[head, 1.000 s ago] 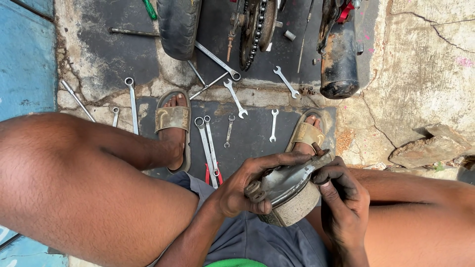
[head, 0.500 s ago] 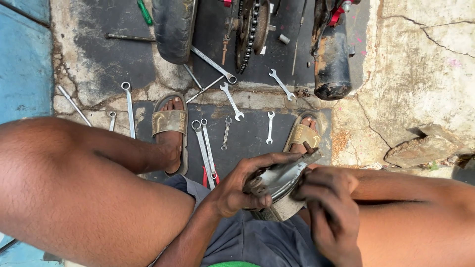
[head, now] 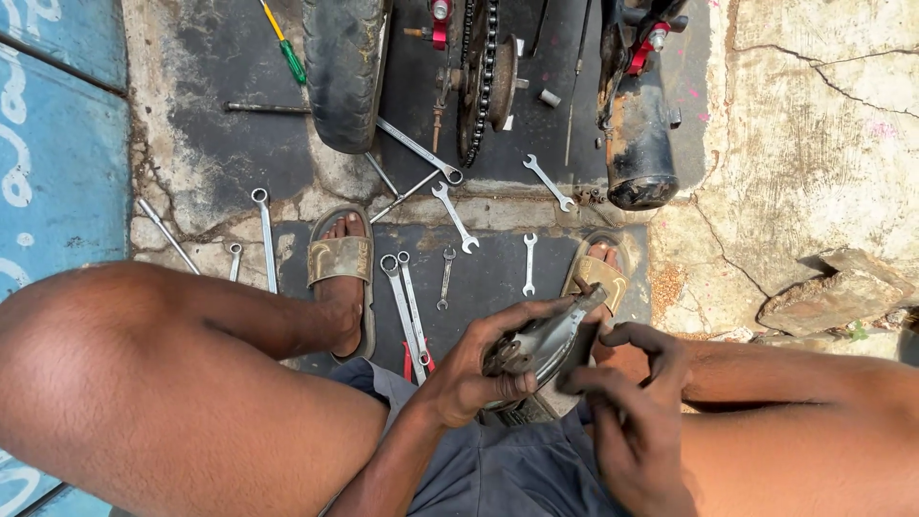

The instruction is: Replacing or cleaning the brake pads/lining on a motorcycle drum brake assembly.

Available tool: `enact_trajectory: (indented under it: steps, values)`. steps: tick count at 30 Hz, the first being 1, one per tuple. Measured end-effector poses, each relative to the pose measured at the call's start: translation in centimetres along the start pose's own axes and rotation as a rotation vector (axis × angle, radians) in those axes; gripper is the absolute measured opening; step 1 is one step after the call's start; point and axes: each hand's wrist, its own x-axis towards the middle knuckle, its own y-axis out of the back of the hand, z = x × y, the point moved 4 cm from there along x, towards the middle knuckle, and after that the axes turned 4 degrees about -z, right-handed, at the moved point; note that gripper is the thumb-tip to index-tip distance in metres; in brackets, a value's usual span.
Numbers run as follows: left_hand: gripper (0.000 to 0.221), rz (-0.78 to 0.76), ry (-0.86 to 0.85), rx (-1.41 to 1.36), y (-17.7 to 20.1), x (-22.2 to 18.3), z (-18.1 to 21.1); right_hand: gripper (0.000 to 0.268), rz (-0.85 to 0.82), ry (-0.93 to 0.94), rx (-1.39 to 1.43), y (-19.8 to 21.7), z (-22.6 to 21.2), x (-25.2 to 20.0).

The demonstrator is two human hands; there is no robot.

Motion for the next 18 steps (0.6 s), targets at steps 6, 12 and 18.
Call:
enact_trajectory:
  steps: [6, 12, 18]
  values:
    - [0.112, -0.019, -0.011, -0.013, 0.1, 0.2, 0.0, 0.027, 0.048, 0.105, -0.116, -0.5, -1.3, -0.3]
    - [0.113, 0.019, 0.019, 0.033, 0.2, -0.2, 0.6, 0.022, 0.073, -0.063, -0.047, 0.6, 1.3, 0.2]
    - [0.115, 0.007, 0.041, 0.032, 0.1, -0.3, 0.2, 0.016, 0.077, -0.046, -0.079, 0.7, 0.7, 0.9]
